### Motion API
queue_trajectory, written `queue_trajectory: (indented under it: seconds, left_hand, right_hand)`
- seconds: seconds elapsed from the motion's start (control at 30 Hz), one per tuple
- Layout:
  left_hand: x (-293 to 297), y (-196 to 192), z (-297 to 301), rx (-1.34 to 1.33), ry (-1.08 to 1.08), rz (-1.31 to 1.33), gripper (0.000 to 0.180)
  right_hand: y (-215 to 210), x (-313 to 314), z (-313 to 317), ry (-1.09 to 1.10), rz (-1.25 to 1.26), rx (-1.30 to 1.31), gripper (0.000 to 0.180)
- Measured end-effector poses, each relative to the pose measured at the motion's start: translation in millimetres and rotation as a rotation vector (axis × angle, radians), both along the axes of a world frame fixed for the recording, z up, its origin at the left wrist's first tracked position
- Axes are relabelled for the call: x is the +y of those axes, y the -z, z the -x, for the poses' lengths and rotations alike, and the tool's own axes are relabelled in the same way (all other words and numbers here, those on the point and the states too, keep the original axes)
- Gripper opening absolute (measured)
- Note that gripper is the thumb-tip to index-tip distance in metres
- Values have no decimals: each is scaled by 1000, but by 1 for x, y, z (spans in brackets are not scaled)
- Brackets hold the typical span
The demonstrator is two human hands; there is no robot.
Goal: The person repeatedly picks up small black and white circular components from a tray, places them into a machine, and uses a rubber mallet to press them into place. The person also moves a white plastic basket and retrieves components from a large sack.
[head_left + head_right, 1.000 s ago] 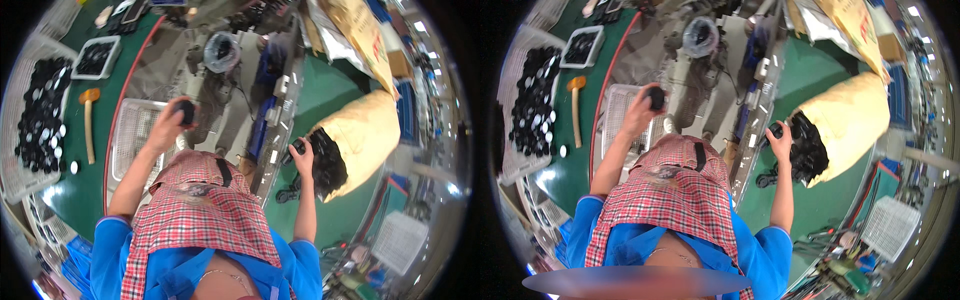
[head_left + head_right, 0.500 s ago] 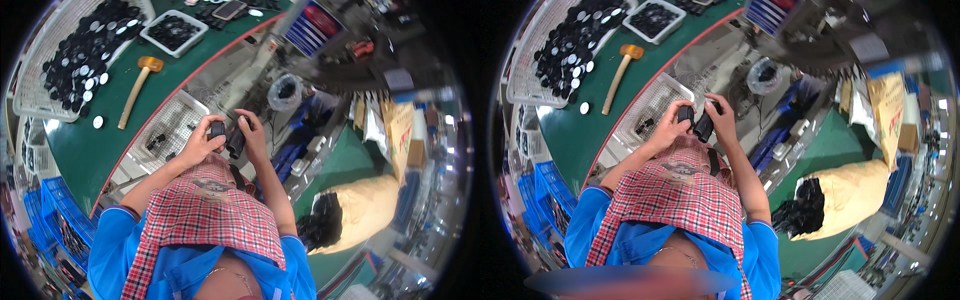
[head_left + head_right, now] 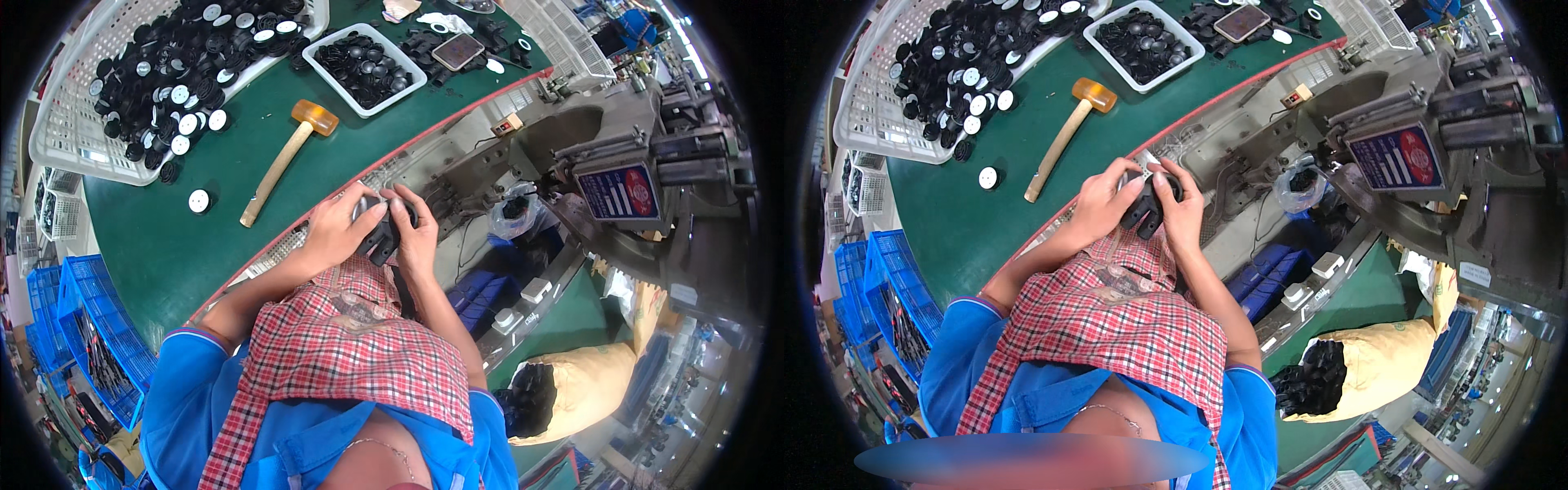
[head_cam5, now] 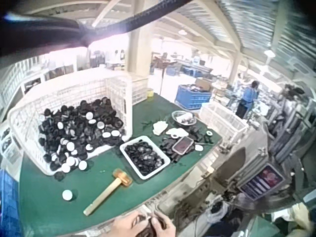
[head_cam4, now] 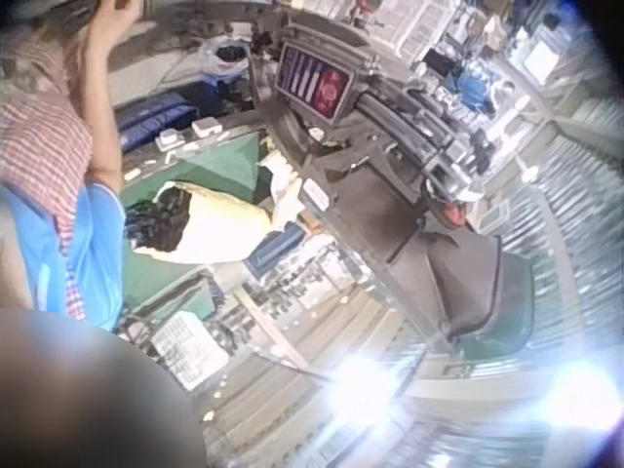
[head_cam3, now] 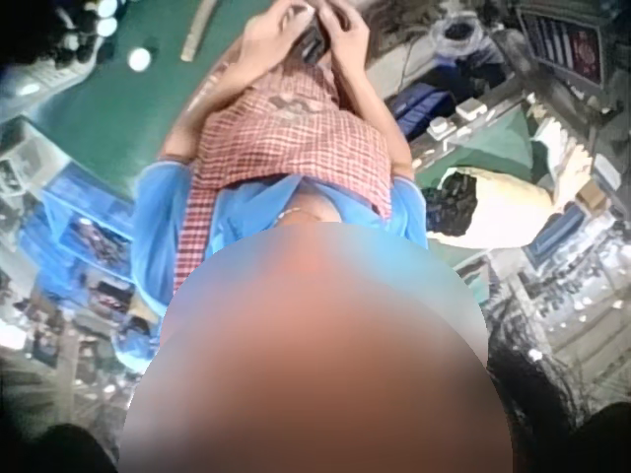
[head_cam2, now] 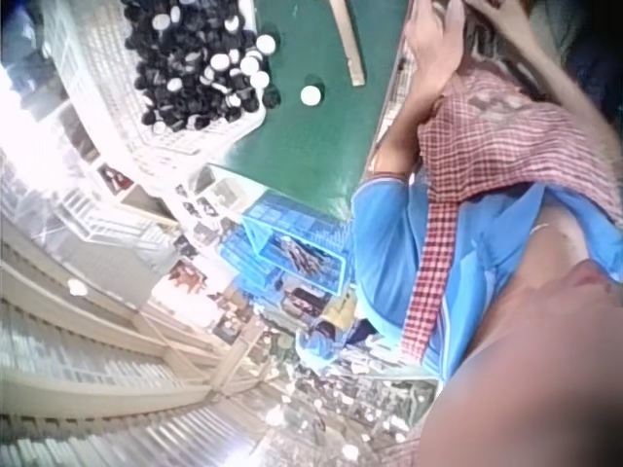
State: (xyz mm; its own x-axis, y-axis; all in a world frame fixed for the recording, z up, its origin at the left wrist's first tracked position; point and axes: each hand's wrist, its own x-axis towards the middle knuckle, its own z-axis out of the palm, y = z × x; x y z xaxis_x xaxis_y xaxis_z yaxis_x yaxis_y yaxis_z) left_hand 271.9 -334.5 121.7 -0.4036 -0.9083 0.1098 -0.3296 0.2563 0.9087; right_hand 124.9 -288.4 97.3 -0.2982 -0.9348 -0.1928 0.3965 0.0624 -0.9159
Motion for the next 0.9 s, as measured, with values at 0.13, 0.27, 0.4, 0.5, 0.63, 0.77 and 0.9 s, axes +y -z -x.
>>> queue_trajectory:
  seconds: [0.13, 0.27, 0.4, 0.5, 0.63, 0.77, 0.9]
  left_hand:
    - [-22, 10, 4, -113, -159, 51, 32]
    - [-31, 12, 2, -262, -165, 136, 34]
    - [-29, 9, 11, -319, -105, 185, 34]
    - [-29, 7, 22, -304, -72, 144, 33]
    - [-29, 6, 40, -327, -48, 149, 33]
    - [-23, 1, 66, -434, 14, 140, 35]
    - [-16, -2, 95, -509, 67, 114, 38]
  right_hand:
    - [7, -12, -18, 24, 70, -465, 46]
    - [12, -18, -27, 32, 111, -618, 47]
    - [11, -20, -32, 8, 168, -347, 51]
    - [9, -18, -27, 64, 240, -176, 52]
    - [12, -14, -10, 75, 237, 17, 54]
    - [18, -5, 14, 133, 233, 205, 47]
    - [20, 6, 38, 230, 215, 482, 42]
